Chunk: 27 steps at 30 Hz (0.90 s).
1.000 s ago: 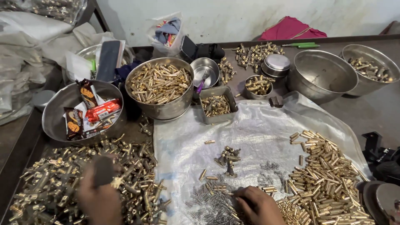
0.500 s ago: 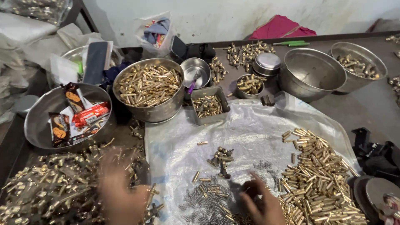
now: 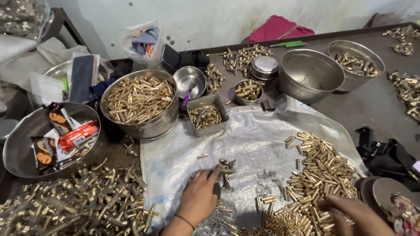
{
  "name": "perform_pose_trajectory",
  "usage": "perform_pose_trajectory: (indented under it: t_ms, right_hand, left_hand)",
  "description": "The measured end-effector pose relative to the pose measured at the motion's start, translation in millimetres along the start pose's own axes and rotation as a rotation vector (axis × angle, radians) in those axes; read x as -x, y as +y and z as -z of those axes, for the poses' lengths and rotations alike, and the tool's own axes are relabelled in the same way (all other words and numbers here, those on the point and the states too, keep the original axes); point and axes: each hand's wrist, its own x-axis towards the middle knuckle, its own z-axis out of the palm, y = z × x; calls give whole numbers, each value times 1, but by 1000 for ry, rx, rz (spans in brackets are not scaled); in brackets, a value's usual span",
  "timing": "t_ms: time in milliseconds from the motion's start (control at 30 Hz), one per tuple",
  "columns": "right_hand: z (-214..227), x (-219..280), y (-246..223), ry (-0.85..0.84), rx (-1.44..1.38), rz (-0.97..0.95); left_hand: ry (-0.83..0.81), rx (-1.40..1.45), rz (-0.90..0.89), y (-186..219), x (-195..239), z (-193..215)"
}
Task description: Sorting small brass components on a workbench in a metal fabrication facility.
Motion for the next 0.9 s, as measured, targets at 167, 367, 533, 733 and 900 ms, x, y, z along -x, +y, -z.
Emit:
perform_pose_trajectory:
  t_ms: [167,367,533,733,900]
  right_hand:
    - [-35,-86,-107,156,-22,-399]
    - [-59,-120,-90,-216,381,-419]
    - [-72,-120,-47,-284,517,-410]
    - [-78,-116,-37,-266,529,-366]
    - [-73,-123,-65,-231,509,-430]
  left_hand:
    - [-185,40,370,7,8,19]
    - [101,72,-149,-26,5,-13]
    - [-38,-63,71,-21,0,-4]
    - [68,1119,168,-48,7,-16]
    - [-6,1314,457,-14,40,-44]
